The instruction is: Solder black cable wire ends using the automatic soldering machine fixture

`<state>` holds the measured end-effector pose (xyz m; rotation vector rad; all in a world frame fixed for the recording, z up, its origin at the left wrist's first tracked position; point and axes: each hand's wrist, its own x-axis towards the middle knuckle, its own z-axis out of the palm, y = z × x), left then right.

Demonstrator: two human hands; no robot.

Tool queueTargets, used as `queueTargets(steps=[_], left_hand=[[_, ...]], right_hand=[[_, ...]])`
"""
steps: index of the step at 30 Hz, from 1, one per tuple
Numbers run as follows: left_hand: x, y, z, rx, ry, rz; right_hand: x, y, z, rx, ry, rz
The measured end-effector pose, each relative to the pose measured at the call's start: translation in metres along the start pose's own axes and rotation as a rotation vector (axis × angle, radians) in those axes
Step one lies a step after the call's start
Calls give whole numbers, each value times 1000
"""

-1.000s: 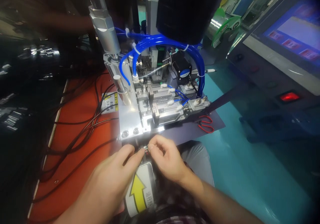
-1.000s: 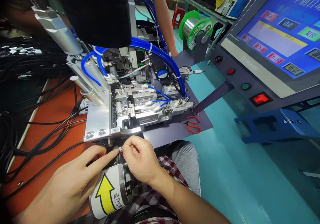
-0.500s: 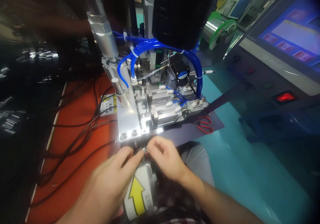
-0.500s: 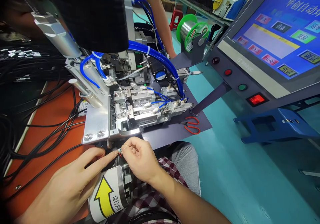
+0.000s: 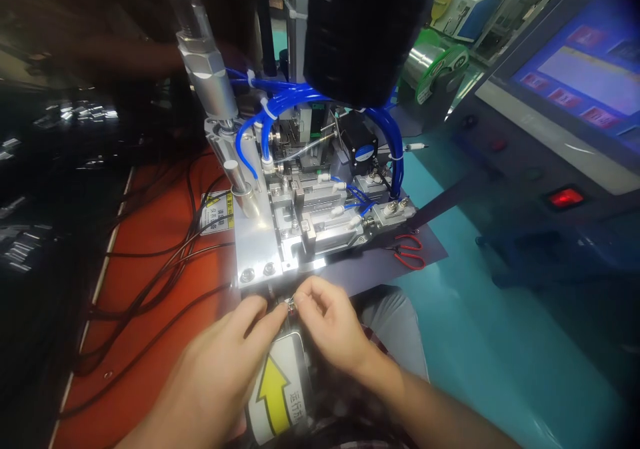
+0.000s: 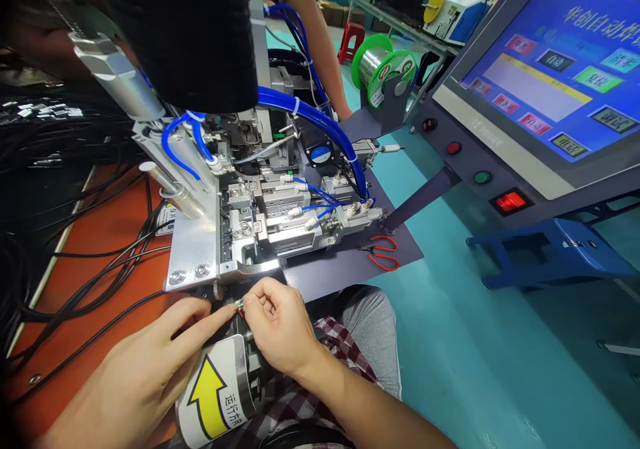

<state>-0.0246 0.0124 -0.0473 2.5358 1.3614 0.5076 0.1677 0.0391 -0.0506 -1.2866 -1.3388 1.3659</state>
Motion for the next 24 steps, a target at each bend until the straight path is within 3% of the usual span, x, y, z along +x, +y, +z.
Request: queueTargets(steps=[5,11,15,20,24], left_hand=[[1,3,-3,100,-35,-7],[-1,-7,-1,24,73,83],[-2,-11,-1,71,-8,108],[-2,-7,-1,5,5,49],[-1,-6,-3,-36,0,33]], right_hand=[[0,1,2,-112,54,-25],[1,1,3,49,22,57],[0,4,4,-74,66,-39],[0,-2,-5,-80,-1,34],[-1,-5,-7,-122,72,2]])
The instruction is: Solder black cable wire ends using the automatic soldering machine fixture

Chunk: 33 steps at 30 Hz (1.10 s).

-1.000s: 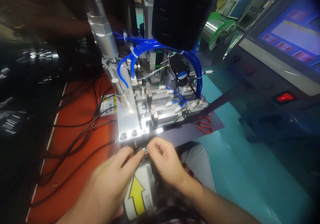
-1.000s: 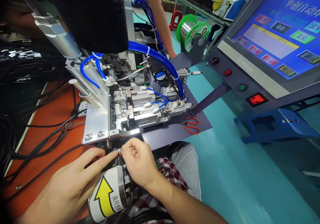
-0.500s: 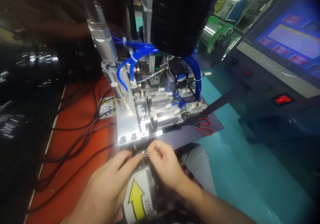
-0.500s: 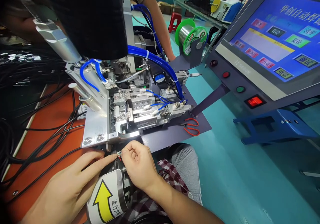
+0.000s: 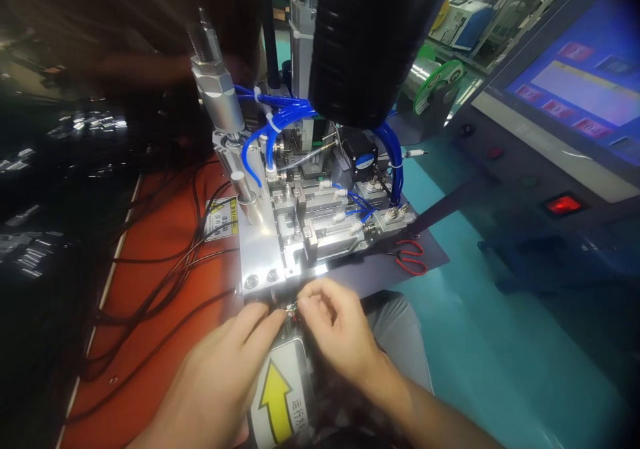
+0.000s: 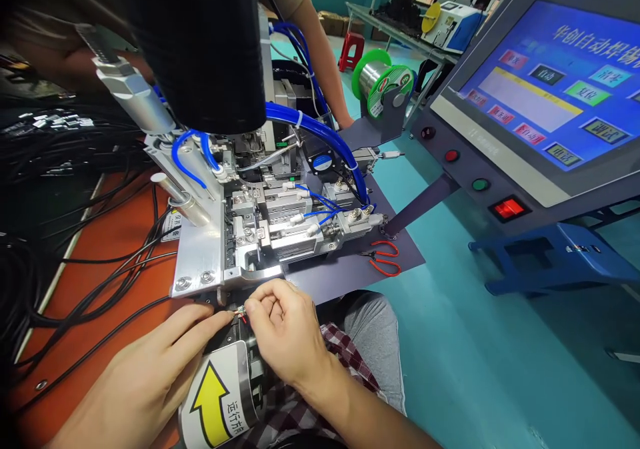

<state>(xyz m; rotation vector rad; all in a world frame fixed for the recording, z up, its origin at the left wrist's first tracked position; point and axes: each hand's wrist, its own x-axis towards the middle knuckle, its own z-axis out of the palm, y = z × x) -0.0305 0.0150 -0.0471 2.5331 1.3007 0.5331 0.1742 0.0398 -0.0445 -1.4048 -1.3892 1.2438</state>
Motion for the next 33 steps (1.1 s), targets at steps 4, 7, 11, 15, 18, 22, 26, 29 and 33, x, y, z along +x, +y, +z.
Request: queueTargets(steps=[4,7,11,15,18,22,26,29,33], left_hand=[[1,0,-2,-11,-13,-10],[1,1,-2,-33,-13,-14],[0,0,-1,-43,-4,0],[-1,-2,1,-23,23,6],[-3,-5,3,16,17,31],[-5,-7,5,61,-14,67],[-5,-6,4,76,-12,73],[-5,-7,5,93,-24,72],[-7,-11,8,112,-8,95]], right_hand=[[0,2,8,99,22,11],[2,0,13,151,44,94],[5,-5,11,227,15,277],[0,-3,5,285,-4,334],[-12,2,6,311,-27,342],[-21,2,11,210,-13,317],[-18,-6,7,-96,42,24],[-13,-10,2,-312,37,-246],[-6,-12,-3,-319,44,-316]])
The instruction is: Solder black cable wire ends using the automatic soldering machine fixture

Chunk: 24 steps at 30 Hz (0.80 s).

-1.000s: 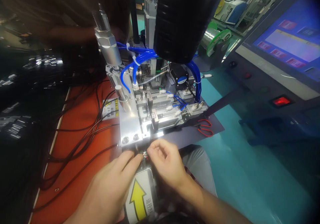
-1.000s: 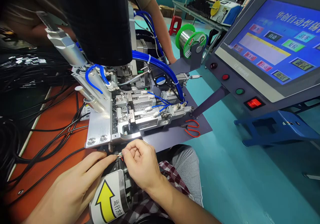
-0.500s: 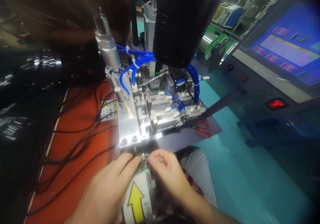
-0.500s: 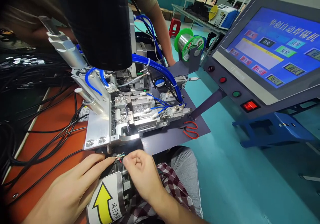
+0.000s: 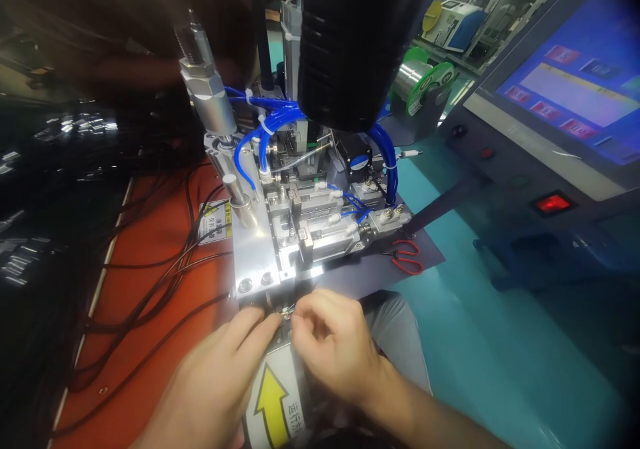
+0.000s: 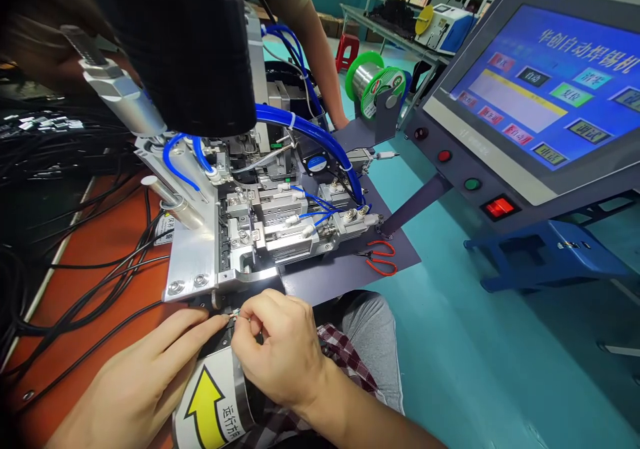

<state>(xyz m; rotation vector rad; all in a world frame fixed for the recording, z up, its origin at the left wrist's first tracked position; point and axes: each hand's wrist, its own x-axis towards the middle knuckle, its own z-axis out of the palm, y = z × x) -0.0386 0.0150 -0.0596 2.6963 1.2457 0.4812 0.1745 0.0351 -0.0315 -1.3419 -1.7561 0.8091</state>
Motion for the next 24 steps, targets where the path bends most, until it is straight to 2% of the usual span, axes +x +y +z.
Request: queueTargets(steps=[5,10,12,17,19,21,24], left_hand=[[-1,-1,-1,18,6,3],[2,2,-3,36,30,11],[3,1,-3,38,31,15],[4,1,-3,27,45,29],[4,4,-2,9,47,-1],[5,8,-1,-13,51,-51],[5,13,-1,-33,58,-98]], right_hand=[[2,2,-4,210,-35,269],[-8,0,5,348,-124,510],[-10,-1,8,339,-81,493],[-6,-3,5,55,6,107],[-3,-4,2,-7,17,25],[-1,-4,1,23,4,71],[2,-2,3,245,-65,308]])
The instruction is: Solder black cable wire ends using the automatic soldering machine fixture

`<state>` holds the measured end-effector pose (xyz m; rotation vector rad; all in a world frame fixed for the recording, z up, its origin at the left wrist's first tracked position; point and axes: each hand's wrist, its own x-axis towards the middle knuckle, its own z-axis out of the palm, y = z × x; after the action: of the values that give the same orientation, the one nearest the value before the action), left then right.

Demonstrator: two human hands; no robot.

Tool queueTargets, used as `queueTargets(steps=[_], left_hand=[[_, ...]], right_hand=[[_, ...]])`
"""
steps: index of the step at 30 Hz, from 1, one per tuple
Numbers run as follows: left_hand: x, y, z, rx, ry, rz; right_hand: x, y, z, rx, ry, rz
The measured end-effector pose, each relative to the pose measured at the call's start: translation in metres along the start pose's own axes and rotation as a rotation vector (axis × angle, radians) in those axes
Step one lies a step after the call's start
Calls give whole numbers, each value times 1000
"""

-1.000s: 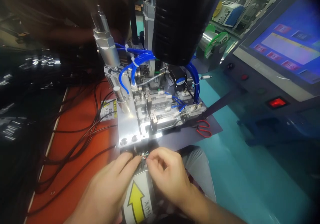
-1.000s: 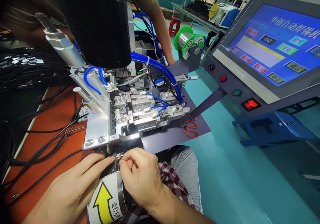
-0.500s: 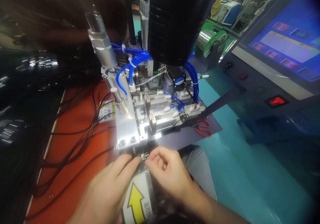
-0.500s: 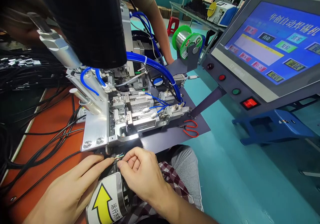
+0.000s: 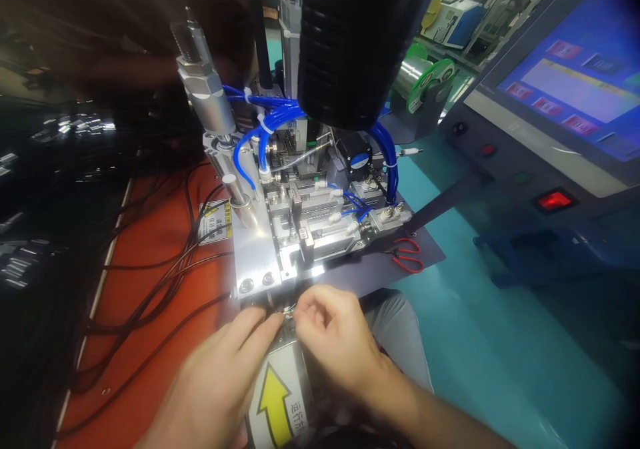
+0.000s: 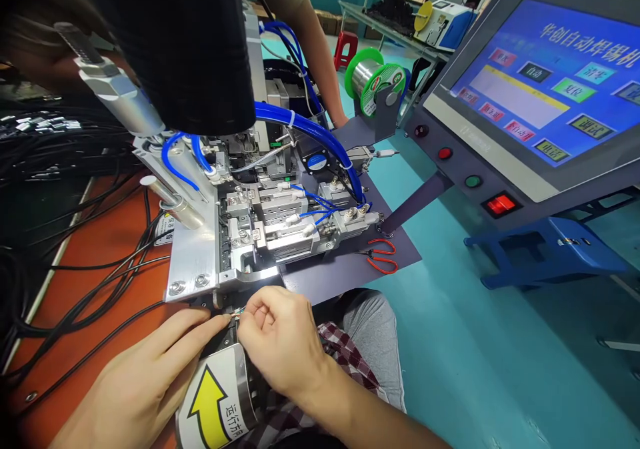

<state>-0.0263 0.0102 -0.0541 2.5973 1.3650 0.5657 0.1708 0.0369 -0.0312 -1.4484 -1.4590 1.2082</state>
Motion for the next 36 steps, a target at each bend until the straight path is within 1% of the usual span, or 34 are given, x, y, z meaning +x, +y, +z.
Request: queueTargets(steps=[3,5,7,10,12,14,16,19,21,23,25,28,30,31,33,34,36], left_hand=[[-1,1,0,10,10,-4],[-2,-1,0,15,4,-4],[-2,-1,-1,13,-8,-2],[0,-1,-1,31,4,-3],[3,-1,-2,55,14,0],[5,-2,-3,70,11,20],[5,-5,-4,77,-16,53],[3,-11,-5,126,-59,77],[1,-13,-5,164,-43,73],[0,-14,-4,141,5,78],[1,-15,-4,48,60,50],[8,-15,-7,-116,109,14],[12,-16,-11,-150,99,49],[12,-17,-13,-134,85,68],[7,-20,-16,-48,17,92],[1,-21,-16,9,-18,80],[-14,-24,-15,100,-61,13]], right_hand=[[5,5,2,284,-57,224],[8,7,1,401,-58,294],[9,9,-2,438,-83,329],[9,13,-7,383,-164,354],[8,17,-7,334,-194,320],[6,21,-3,277,-167,232],[5,23,3,206,-128,135],[5,25,12,162,-91,60],[6,25,14,176,-84,46],[6,24,15,189,-81,39],[7,25,15,211,-78,39],[8,26,16,276,-71,45],[8,27,17,300,-70,50],[8,28,17,301,-71,51],[7,28,17,298,-76,49],[7,28,17,297,-78,45],[7,28,16,292,-86,34]])
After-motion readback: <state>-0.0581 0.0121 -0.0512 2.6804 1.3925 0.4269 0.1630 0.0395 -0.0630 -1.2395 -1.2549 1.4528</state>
